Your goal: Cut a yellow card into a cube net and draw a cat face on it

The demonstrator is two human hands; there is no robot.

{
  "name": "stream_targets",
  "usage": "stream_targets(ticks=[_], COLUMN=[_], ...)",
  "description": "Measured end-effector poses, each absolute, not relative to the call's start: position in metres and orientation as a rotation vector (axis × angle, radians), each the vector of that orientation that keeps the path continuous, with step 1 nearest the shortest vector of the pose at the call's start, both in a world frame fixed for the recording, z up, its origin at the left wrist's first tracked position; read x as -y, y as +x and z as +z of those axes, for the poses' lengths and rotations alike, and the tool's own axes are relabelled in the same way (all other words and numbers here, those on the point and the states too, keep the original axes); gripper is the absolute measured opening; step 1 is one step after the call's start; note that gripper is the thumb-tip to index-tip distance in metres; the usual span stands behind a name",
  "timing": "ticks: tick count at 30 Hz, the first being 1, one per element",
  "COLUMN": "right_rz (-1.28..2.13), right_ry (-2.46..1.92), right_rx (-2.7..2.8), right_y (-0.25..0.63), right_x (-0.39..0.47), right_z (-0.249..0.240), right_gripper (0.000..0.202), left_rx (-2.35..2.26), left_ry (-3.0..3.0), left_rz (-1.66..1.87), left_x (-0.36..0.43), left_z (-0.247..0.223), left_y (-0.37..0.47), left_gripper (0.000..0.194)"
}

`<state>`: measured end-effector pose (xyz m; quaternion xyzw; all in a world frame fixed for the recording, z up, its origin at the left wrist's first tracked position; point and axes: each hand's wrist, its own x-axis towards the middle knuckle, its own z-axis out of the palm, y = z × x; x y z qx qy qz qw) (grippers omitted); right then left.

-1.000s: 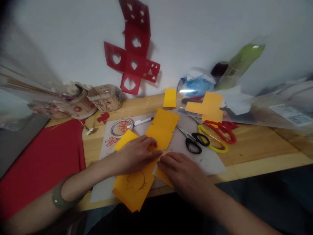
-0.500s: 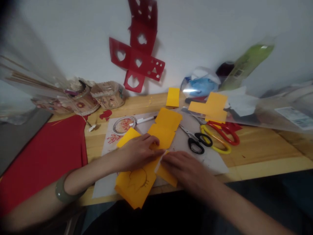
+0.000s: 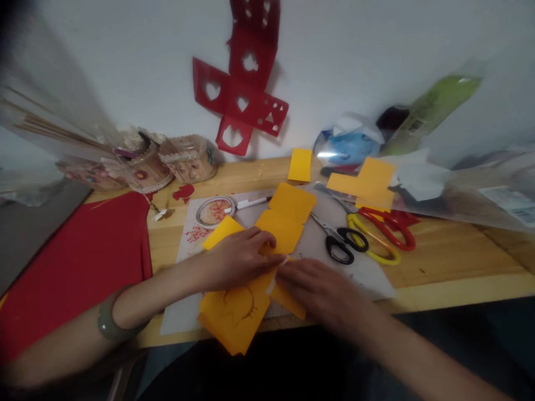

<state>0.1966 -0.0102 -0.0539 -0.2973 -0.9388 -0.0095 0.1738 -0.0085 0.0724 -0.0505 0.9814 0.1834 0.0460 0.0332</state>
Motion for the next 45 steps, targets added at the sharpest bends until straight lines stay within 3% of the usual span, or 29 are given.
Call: stream_targets(ticks=[11, 16, 19, 22, 25, 29, 36, 40, 45], right_rz=[-0.039, -0.017, -0.059, -0.1, -0.174, -0.263, -0.164, 0.019, -0.156], right_ry=[-0.802, -1.027, -1.158, -1.185, -1.116, -0.94, -0.904, -0.851, -1.019], right_rx=[2.73, 2.552, 2.505, 2.564, 2.624, 2.672, 2.499, 2.336, 2.249], right_y=[0.191, 0.199, 0.211, 0.224, 0.228, 0.218, 0.183, 0.17, 0.192], right_x=[0.008, 0.016, 0.028, 0.038, 0.042, 0.043, 0.046, 0.047, 0.029], right_z=[-0.048, -0.05, -0.061, -0.074, -0.08, -0.071, -0.052, -0.045, -0.045], right_gripper=[0.039, 0.032, 0.032, 0.06, 0.051, 0.029, 0.029, 0.029, 0.025], left_rx=[-0.548, -0.493, -0.49, -0.645, -0.799, -0.891, -0.944, -0.703, -0.791], left_ry=[3.034, 3.022, 2.944, 2.749, 2.591, 2.506, 2.698, 3.088, 3.35], left_rz=[0.183, 0.187, 0.454, 0.931, 1.099, 0.987, 0.875, 0.804, 0.564], left_x=[-0.072, -0.074, -0.083, -0.093, -0.097, -0.086, -0.017, 0.022, 0.032], left_z=[-0.055, -0.05, -0.033, -0.005, 0.017, 0.021, 0.007, -0.027, -0.063], left_y=[-0.009, -0.01, -0.019, -0.033, -0.05, -0.073, -0.09, -0.073, -0.058], left_gripper=[0.032, 0.031, 0.034, 0.03, 0.028, 0.027, 0.027, 0.041, 0.037])
